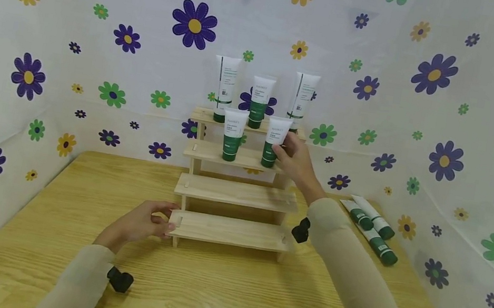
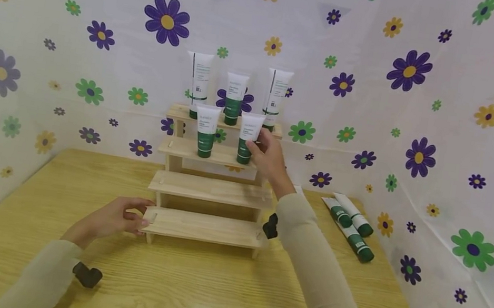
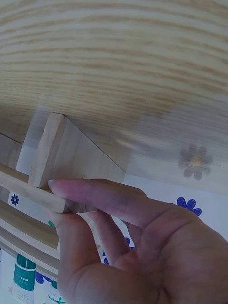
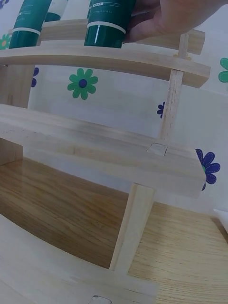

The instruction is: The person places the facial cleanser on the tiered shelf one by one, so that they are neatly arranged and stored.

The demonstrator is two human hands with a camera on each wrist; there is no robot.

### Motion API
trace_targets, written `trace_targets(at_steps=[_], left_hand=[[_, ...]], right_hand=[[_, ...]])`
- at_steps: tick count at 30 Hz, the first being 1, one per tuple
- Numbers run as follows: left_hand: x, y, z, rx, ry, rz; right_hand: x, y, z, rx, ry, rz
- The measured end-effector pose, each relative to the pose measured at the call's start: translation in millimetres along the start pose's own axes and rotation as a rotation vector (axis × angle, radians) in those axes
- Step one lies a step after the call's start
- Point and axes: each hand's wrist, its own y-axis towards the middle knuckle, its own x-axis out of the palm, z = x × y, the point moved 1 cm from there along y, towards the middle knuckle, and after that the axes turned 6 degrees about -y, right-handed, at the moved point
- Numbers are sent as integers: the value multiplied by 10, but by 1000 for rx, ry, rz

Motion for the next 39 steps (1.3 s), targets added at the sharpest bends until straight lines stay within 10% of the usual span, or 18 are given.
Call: trace_targets(at_steps=[10,23,39], left_hand=[[10,-12,49,-11,0,4],[-11,8,8,-21,-6,9],[-10,-7,1,-15,-12,9]], right_hand=[[-207,-99,127,1,-41,-58],[-734,-365,557,37,-145,169],[-1025,-592,1352,330,-517,-54]])
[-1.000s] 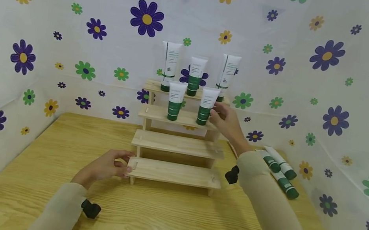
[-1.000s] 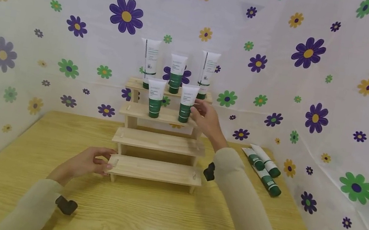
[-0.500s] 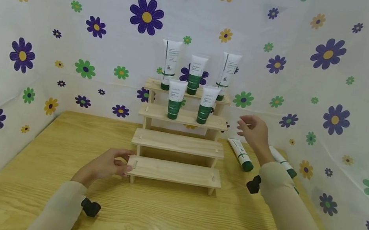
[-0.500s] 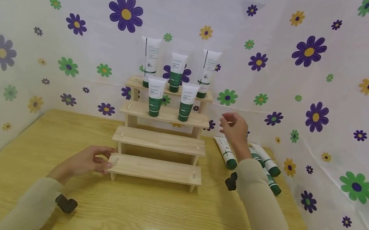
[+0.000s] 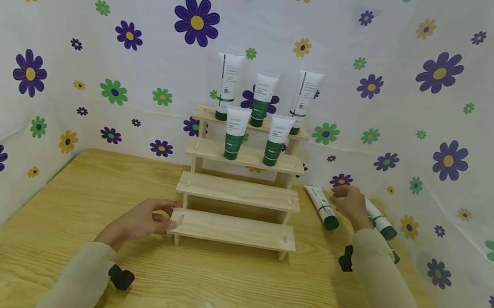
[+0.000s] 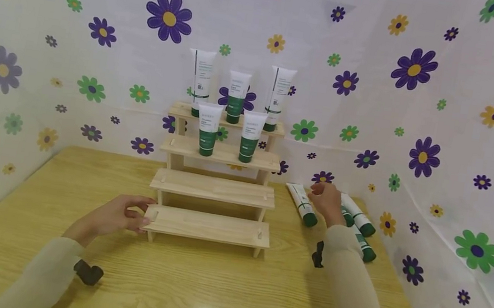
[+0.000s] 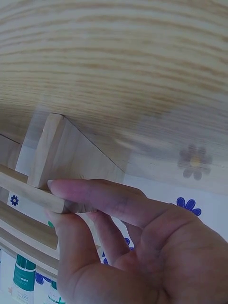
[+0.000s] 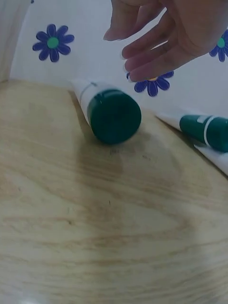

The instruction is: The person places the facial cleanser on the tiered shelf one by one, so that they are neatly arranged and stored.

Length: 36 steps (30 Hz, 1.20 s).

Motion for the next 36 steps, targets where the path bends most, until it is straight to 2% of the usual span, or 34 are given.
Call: trace_targets(at_steps=[5,15,19,36], left_hand=[[-7,4,-5,3,1,-1],[-7,11,-10,-8,-3,5],[-5,14,-9,-10,-9,7],[-6,11,-14,-6,-3,0]], right_hand=[[63,-13,98,41,-36,-37],[173,-39,229,74,-30,-65],[204,-22,274,112,-15,-107],[304,15,212,157,-44,-201]])
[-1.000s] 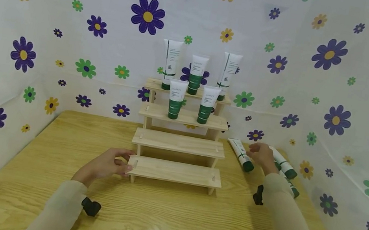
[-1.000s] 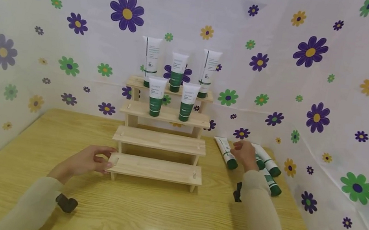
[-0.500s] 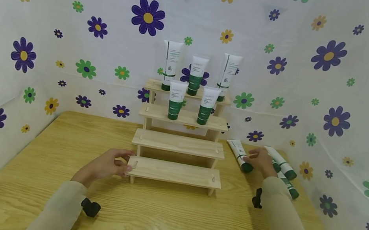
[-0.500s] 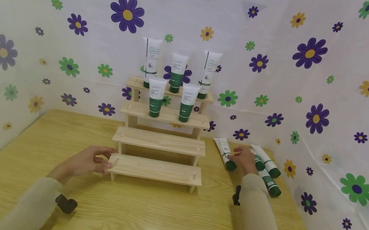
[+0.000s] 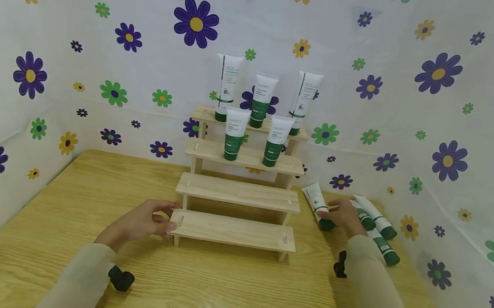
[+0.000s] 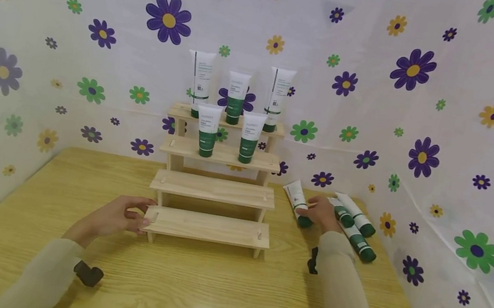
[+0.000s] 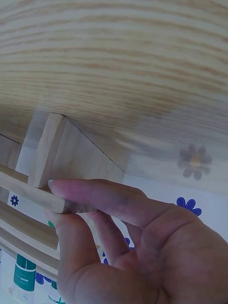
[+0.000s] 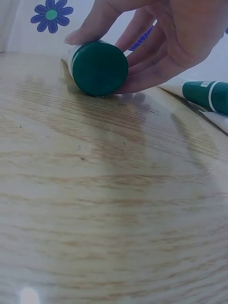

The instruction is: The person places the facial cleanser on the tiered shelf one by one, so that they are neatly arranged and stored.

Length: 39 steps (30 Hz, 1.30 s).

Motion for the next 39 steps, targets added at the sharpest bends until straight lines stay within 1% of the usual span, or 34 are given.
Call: trace_targets(at_steps=[6,10,17,25,28,32,35,39], left_hand=[[-11,-15,-2,5,-12,-5],[-14,-22,-4,9,-10,-10],[-5,-30,18,-4,-7,12],[5,-16,36,-12,5,10],[3,-6,37,-9,10,4],[4,-3,47,-5,14,0],[5,-7,52,-9,13,8],[8,-10,46,-18,15,20]], right_hand=[[23,-14,-29,-24,-50,1],[31,6,-55,-9,-41,-9],[10,35,-135,34,-56,-24],[-10,16,-146,33,-80,-20],[-9,10,-149,45,-76,-28],[-8,13,-155,44,-80,-24],[-8,20,-159,26,-98,-15],[-14,15,-154,23,-90,-9]])
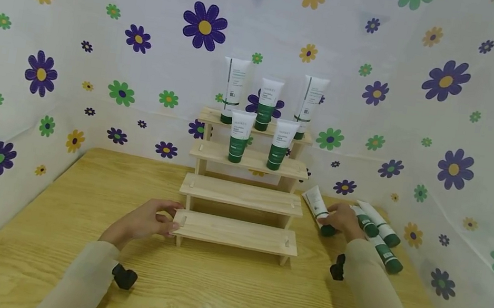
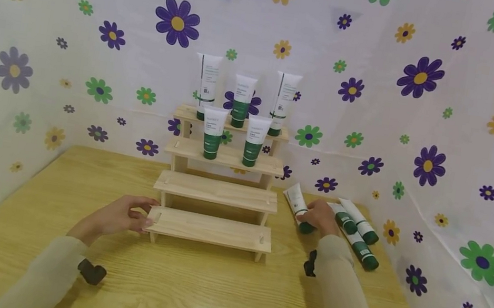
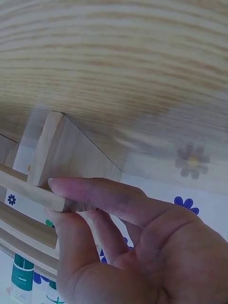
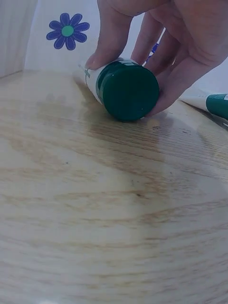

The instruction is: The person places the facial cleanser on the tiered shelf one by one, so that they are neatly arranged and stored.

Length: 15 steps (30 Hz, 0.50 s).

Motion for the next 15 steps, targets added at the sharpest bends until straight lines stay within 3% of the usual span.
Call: trace_targets(at_steps=[7,15], left_hand=[[8,-1,-11,2,0,4],[8,1,-16,3,-4,4]], right_hand=[[-37,-88,-7,22,143,-16],[-105,-159,-28,-88,233,-7]])
